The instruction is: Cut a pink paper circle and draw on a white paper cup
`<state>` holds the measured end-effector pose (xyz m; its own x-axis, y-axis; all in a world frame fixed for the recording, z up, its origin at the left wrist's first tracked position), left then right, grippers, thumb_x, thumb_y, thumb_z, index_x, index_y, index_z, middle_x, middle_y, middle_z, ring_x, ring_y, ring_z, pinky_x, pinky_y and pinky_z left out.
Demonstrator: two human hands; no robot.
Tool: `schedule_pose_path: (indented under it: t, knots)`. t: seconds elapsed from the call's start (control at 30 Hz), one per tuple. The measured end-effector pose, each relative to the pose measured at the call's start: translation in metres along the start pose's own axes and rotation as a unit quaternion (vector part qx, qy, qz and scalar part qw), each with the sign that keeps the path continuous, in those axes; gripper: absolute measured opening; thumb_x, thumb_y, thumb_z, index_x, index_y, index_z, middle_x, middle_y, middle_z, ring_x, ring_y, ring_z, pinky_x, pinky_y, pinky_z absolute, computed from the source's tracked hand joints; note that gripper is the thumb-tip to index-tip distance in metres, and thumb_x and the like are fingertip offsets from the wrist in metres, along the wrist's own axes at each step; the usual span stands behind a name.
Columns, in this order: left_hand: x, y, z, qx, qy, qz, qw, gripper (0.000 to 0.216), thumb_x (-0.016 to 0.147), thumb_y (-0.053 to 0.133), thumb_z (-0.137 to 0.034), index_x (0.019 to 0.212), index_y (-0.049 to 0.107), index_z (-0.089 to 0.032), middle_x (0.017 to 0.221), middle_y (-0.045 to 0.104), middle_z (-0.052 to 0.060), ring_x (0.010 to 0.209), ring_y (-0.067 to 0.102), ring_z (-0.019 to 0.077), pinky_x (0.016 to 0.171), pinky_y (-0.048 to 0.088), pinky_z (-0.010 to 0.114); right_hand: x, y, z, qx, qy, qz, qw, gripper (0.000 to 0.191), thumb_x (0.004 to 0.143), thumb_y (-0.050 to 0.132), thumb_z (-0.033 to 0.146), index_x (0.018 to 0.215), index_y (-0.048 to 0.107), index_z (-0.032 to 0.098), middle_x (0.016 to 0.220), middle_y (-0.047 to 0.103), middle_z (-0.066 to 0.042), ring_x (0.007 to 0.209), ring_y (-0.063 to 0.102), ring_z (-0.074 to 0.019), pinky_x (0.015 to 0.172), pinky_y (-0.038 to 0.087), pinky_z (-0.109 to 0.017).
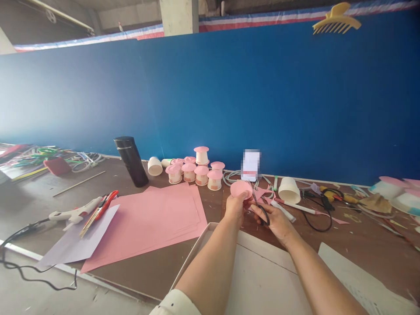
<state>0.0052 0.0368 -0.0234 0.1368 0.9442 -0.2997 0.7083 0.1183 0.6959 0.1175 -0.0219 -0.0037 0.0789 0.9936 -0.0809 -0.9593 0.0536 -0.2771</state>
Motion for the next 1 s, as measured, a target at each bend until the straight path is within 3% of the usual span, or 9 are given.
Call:
schedule_pose_path:
  t: [0.73,1.0]
  knots:
    - [-0.0003,0.0003,0.0004,0.001,-0.008,0.009,1.000,0.030,0.069,0.074,-0.014,0.096,0.062,-0.006,0.071,0.067,0.009,0.054,0.063,0.0147,0.055,0.051,0.025,0.0020,-0.0023,-0.0030,-0.016,0.006,-0.023,1.000,0.050,0.070,0.072,0.059,0.102,0.076,0.020,0.065,0.062,-0.002,0.060,0.056,-0.0158,0.053,0.038,-0.026]
    - [-0.0037,0.0018,-0.0016,0.004,-0.007,0.009,1.000,0.024,0.072,0.071,-0.013,0.093,0.063,-0.006,0.069,0.066,0.008,0.055,0.062,0.0140,0.055,0.050,0.024,0.0019,-0.0021,-0.0027,-0.024,0.003,-0.025,0.999,0.052,0.071,0.070,0.061,0.103,0.076,0.020,0.065,0.062,-0.002,0.060,0.056,-0.0163,0.052,0.038,-0.027]
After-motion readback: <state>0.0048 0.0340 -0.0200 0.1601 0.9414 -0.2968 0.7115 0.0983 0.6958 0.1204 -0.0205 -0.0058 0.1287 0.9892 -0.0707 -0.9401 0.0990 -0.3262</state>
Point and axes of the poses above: each hand's wrist, its own x-axis towards the middle knuckle, its own y-axis out of the palm, z = x × y, the point moved 6 cm from there along x, towards the middle knuckle
